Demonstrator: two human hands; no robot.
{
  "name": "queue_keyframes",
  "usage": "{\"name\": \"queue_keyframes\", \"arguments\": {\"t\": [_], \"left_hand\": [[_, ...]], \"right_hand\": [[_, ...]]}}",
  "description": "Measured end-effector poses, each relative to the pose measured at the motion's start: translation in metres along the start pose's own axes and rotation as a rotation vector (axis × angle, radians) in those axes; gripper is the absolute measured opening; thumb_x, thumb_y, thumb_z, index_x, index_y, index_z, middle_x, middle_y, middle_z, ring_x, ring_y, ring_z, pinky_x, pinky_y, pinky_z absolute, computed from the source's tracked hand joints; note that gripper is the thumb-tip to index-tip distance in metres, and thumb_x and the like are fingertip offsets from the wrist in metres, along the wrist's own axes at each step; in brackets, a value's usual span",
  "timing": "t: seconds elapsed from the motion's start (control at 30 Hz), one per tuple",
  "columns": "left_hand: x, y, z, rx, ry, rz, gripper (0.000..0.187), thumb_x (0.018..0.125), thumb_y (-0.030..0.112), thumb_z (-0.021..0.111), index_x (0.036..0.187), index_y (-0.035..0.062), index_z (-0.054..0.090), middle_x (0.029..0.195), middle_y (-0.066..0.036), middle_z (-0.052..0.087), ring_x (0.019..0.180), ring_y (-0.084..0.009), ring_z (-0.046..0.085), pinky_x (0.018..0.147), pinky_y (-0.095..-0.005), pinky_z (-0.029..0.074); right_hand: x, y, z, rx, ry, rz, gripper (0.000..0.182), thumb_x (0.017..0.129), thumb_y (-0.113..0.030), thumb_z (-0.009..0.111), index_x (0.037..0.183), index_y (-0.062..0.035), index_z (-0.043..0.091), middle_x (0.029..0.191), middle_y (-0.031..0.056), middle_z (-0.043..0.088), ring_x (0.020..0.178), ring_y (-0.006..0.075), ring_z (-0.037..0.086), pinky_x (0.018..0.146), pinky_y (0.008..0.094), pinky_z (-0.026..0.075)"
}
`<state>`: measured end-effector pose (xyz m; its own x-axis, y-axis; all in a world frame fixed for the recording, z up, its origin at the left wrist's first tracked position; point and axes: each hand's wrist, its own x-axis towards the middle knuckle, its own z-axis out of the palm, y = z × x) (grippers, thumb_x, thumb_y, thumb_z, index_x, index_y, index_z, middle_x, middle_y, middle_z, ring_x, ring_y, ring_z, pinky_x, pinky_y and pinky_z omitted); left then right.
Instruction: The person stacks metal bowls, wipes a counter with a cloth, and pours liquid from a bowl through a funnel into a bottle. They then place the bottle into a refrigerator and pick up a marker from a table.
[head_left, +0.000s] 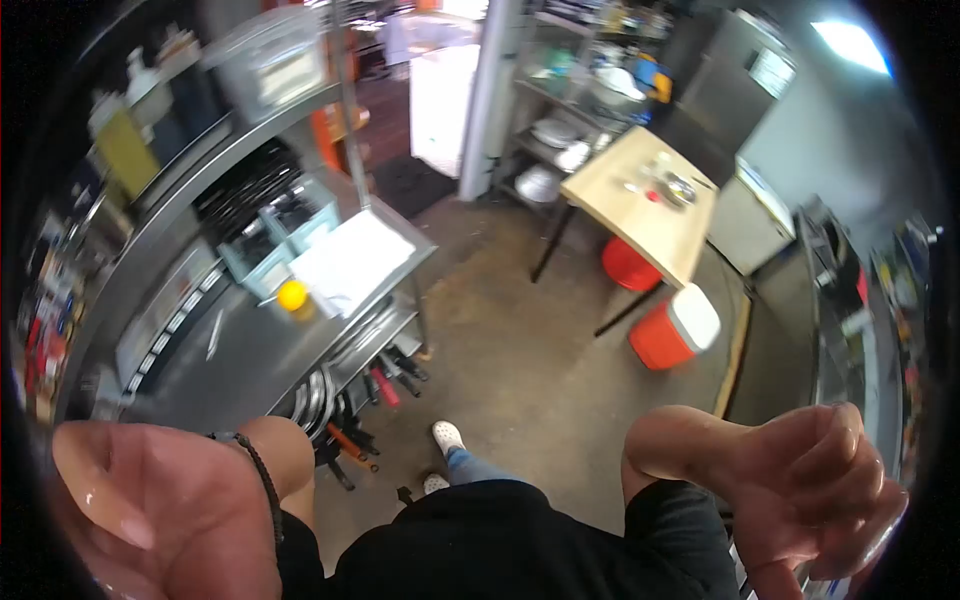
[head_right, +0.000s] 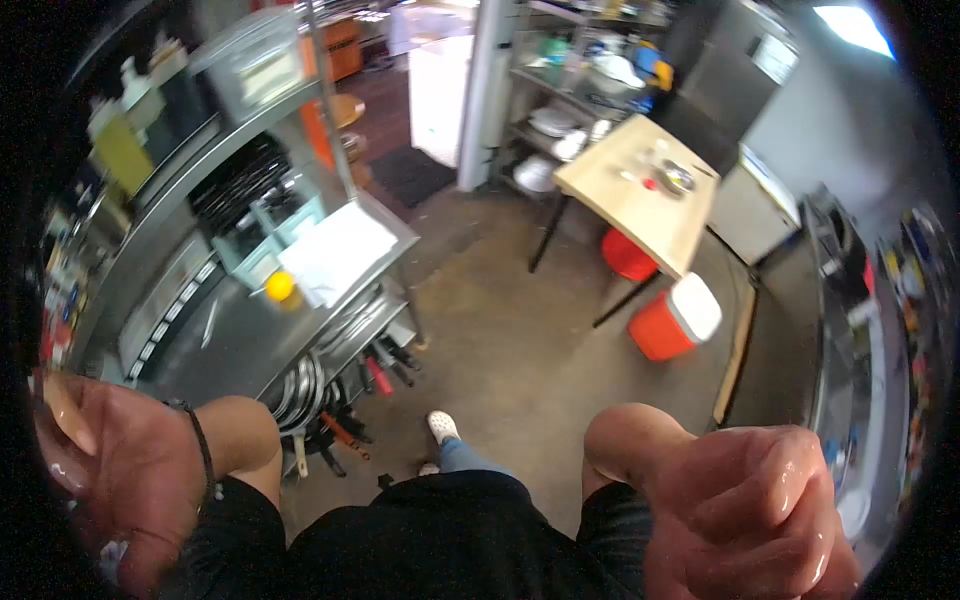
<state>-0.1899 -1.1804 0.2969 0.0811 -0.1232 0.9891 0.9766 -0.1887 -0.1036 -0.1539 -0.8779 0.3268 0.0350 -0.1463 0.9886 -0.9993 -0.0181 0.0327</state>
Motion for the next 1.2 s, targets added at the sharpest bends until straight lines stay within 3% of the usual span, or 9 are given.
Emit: {"name": "queue_keyframes", "arguments": {"t": [0.3, 0.37, 0.4, 0.5, 0.63, 0.7, 0.97, 1.1, 1.2], "left_hand": [[0.017, -0.040, 0.157, -0.159, 0.198, 0.141, 0.040, 0.078, 0.056, 0.051, 0.074, 0.0188, 0.063, 0.065, 0.000, 0.056, 0.066, -0.0121, 0.052, 0.070, -0.0335, 0.038], [0.010, -0.042, 0.188, -0.149, 0.268, 0.164, 0.040, 0.079, 0.054, 0.052, 0.072, 0.0164, 0.063, 0.063, 0.001, 0.056, 0.063, -0.0110, 0.053, 0.068, -0.0338, 0.039], [-0.004, -0.043, 0.203, -0.173, 0.278, 0.178, 0.040, 0.079, 0.054, 0.052, 0.072, 0.0164, 0.063, 0.063, 0.001, 0.056, 0.063, -0.0110, 0.053, 0.068, -0.0338, 0.039], [-0.038, -0.047, 0.264, -0.442, 0.649, -0.084, 0.019, 0.072, 0.026, 0.060, 0.059, 0.0135, 0.055, 0.055, 0.006, 0.044, 0.057, -0.0021, 0.043, 0.057, -0.0187, 0.033], [-0.035, -0.060, 0.378, -0.713, -0.048, 0.115, 0.028, 0.089, 0.043, 0.035, 0.081, 0.0207, 0.051, 0.073, 0.009, 0.040, 0.075, -0.0046, 0.039, 0.077, -0.0310, 0.034], [-0.037, -0.060, 0.422, -0.925, -0.027, -0.017, 0.016, 0.086, 0.031, 0.044, 0.082, 0.0191, 0.054, 0.063, 0.009, 0.039, 0.058, -0.0040, 0.039, 0.060, -0.0214, 0.035], [-0.062, -0.108, 0.526, -1.492, 0.024, 0.060, 0.014, 0.078, 0.002, 0.050, 0.071, 0.0104, 0.060, 0.060, 0.004, 0.049, 0.050, -0.0059, 0.047, 0.044, -0.0199, 0.037], [-0.108, -0.160, 0.560, -1.514, -0.233, 0.062, 0.017, 0.087, 0.020, 0.051, 0.079, 0.0082, 0.061, 0.067, -0.002, 0.056, 0.057, -0.0150, 0.055, 0.053, -0.0290, 0.046], [-0.173, -0.202, 0.620, -1.392, -0.384, -0.191, 0.025, 0.072, 0.026, 0.068, 0.057, 0.0089, 0.060, 0.045, 0.002, 0.035, 0.038, -0.0079, 0.035, 0.038, -0.0219, 0.028]], "right_hand": [[0.010, -0.104, -0.102, -0.323, -0.097, -0.065, 0.022, 0.083, -0.037, 0.055, 0.105, -0.0368, 0.058, 0.082, -0.0105, 0.038, 0.056, 0.0076, 0.032, 0.050, 0.0230, 0.023], [0.008, -0.114, -0.121, -0.406, 0.259, -0.177, 0.015, 0.066, -0.007, 0.066, 0.058, -0.0158, 0.058, 0.053, -0.0054, 0.044, 0.041, 0.0048, 0.037, 0.038, 0.0203, 0.023], [0.006, -0.133, -0.144, -0.525, -0.097, -0.004, 0.024, 0.083, -0.043, 0.053, 0.106, -0.0371, 0.057, 0.083, -0.0103, 0.037, 0.056, 0.0083, 0.031, 0.051, 0.0237, 0.023], [-0.014, -0.142, -0.194, -0.465, 0.024, -0.066, 0.027, 0.081, -0.048, 0.053, 0.104, -0.0333, 0.058, 0.082, -0.0093, 0.038, 0.055, 0.0084, 0.030, 0.052, 0.0243, 0.023], [-0.033, -0.162, -0.264, -0.426, -0.120, 0.226, 0.019, 0.081, -0.040, 0.055, 0.087, -0.0229, 0.058, 0.054, -0.0055, 0.035, 0.041, 0.0071, 0.023, 0.041, 0.0261, 0.019], [-0.058, -0.154, -0.313, 0.078, -0.116, 0.086, 0.037, 0.060, 0.009, 0.047, 0.044, -0.0114, 0.020, 0.038, 0.0008, 0.029, 0.033, 0.0113, 0.031, 0.034, 0.0244, 0.026], [-0.080, -0.139, -0.396, 0.162, -0.095, -0.010, 0.028, 0.066, 0.006, 0.049, 0.046, -0.0110, 0.041, 0.038, -0.0036, 0.035, 0.028, 0.0062, 0.026, 0.034, 0.0215, 0.012], [-0.108, -0.153, -0.448, -0.213, -0.260, 0.320, 0.021, 0.076, -0.012, 0.053, 0.055, -0.0107, 0.048, 0.049, -0.0009, 0.040, 0.039, 0.0127, 0.036, 0.038, 0.0275, 0.023], [-0.148, -0.128, -0.495, -0.474, -0.238, 0.517, 0.012, 0.077, -0.013, 0.058, 0.075, -0.0030, 0.064, 0.054, 0.0044, 0.049, 0.040, 0.0131, 0.039, 0.035, 0.0297, 0.027]]}}
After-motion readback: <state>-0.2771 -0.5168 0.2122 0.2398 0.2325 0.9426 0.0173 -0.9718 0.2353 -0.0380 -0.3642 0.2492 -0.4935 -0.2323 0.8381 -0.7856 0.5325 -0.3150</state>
